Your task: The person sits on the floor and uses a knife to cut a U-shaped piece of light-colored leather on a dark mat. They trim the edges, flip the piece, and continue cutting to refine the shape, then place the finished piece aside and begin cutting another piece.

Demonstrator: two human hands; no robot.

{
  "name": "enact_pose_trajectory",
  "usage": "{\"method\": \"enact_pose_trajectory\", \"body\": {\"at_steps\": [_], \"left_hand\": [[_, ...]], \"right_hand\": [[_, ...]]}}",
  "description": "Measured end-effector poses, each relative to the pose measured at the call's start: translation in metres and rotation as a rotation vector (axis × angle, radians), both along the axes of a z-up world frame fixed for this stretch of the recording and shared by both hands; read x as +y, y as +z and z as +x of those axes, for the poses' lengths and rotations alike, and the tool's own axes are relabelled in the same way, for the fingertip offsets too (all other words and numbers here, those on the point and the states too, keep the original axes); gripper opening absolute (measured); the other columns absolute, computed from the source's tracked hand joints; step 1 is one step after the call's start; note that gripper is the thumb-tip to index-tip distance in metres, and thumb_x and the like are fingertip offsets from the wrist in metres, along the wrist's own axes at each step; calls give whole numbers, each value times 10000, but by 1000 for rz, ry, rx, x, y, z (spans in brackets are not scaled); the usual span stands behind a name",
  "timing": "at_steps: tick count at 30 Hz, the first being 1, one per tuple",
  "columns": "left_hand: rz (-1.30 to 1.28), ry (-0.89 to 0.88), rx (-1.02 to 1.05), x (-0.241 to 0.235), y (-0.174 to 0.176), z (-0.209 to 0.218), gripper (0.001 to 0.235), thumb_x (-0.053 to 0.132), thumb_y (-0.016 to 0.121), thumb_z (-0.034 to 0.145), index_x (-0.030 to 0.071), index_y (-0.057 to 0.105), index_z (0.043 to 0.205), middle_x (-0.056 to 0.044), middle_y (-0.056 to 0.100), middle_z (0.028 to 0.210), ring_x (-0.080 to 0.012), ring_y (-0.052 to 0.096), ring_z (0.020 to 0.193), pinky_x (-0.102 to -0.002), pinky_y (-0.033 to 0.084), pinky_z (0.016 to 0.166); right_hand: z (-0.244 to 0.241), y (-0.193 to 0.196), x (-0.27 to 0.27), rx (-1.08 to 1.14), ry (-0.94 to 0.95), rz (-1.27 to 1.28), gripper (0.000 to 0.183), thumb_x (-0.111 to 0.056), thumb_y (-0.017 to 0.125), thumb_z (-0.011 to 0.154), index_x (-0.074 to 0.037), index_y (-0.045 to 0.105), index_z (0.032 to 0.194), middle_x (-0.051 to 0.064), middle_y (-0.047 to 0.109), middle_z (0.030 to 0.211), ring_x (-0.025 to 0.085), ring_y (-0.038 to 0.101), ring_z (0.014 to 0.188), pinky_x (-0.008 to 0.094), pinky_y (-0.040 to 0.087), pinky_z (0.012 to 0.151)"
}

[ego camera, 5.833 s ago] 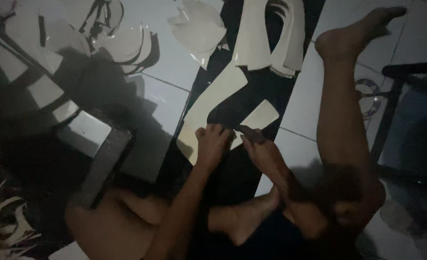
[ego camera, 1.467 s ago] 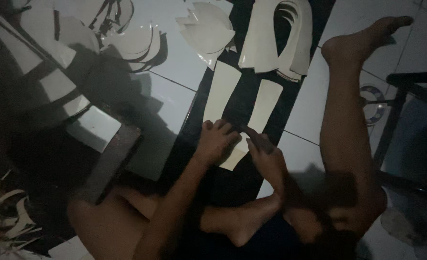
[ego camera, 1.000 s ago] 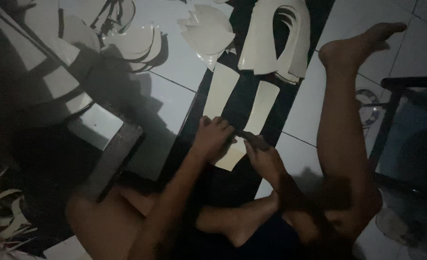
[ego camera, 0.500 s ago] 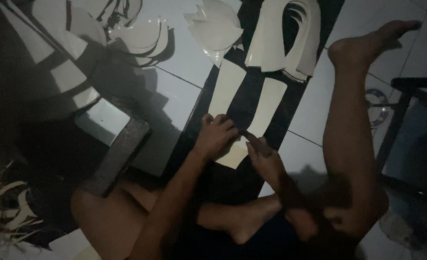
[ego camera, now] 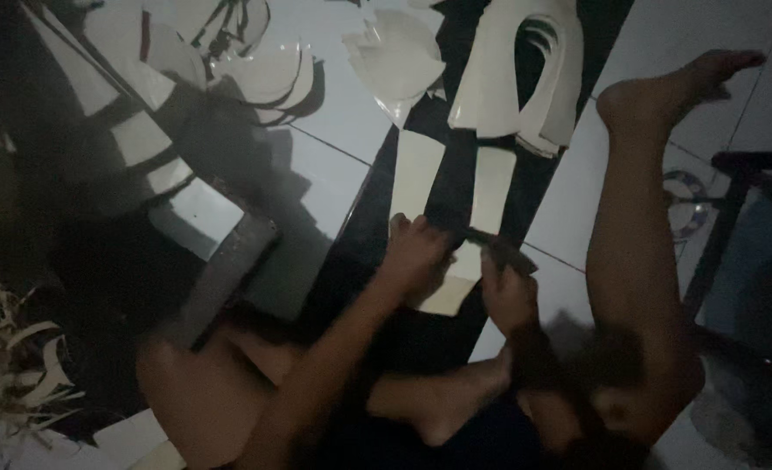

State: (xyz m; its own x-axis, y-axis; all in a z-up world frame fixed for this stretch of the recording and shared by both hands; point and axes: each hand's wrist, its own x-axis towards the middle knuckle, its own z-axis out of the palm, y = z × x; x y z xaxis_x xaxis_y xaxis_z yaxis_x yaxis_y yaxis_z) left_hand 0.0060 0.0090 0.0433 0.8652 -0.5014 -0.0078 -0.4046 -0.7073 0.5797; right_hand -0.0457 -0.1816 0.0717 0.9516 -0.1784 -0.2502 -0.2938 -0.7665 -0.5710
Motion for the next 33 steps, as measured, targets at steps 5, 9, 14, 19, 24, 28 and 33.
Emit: {"method": "enact_pose_trajectory", "body": {"at_steps": [5, 9, 14, 19, 24, 28, 33], "left_hand": [[18, 265, 170, -52, 8, -18, 189, 231, 661, 933, 57, 707, 991, -140, 690, 985, -333, 583, 1051, -612, 343, 940], [6, 166, 28, -47, 10, -24, 190, 220, 651, 925, 41, 700, 965, -152, 690, 975, -335, 594, 1069, -580, 369, 968], [225, 69, 185, -5, 4, -34, 170, 210, 615, 952, 68, 708, 961, -150, 690, 985, -319, 638, 998, -532, 388, 1025], [173, 256, 98, -8, 0, -55, 152, 204, 627, 932, 71, 700, 915, -126, 694, 928, -312, 638, 937, -524, 383, 946], [-205, 419, 21, -34, -19, -44, 183, 227, 649, 972, 65, 732, 959, -124, 686, 910, -319, 633, 911, -522, 359, 925], [-113, 393, 83, -38, -30, -30, 187, 247, 680, 947, 73, 717, 1005, -121, 679, 947, -309, 629, 925, -537, 360, 910], [-57, 297, -66, -34, -39, -31, 249, 247, 692, 964, 81, 698, 1149, -124, 671, 1024, -325, 602, 1024, -572, 356, 984]], "right_hand": [[0, -4, -19, 120, 11, -54, 361, -326, 525, 1070, -59, 652, 1277, 250, 737, 1001, 395, 743, 902, 431, 575, 746], [2, -2, -20, -41, 58, 63, 362, -288, 518, 1044, -53, 658, 1281, 225, 737, 1067, 349, 746, 894, 414, 571, 730], [2, -3, -23, -182, 54, 31, 319, -272, 592, 1053, -4, 675, 1206, 237, 741, 1073, 344, 745, 966, 406, 571, 792], [0, -11, -18, -185, 83, 58, 333, -253, 594, 1047, 25, 672, 1213, 232, 741, 1026, 319, 749, 907, 401, 581, 754], [-8, -17, -27, -51, 94, 36, 306, -261, 615, 1021, 12, 678, 1144, 186, 754, 963, 266, 763, 822, 383, 593, 672], [-3, -2, -28, -293, 118, 98, 272, -192, 616, 1033, 24, 694, 1177, 194, 749, 1011, 278, 749, 888, 382, 581, 716], [10, 16, -7, -403, 352, 285, 323, -138, 560, 1067, -27, 663, 1352, 200, 739, 1232, 311, 732, 1047, 401, 577, 820]]}}
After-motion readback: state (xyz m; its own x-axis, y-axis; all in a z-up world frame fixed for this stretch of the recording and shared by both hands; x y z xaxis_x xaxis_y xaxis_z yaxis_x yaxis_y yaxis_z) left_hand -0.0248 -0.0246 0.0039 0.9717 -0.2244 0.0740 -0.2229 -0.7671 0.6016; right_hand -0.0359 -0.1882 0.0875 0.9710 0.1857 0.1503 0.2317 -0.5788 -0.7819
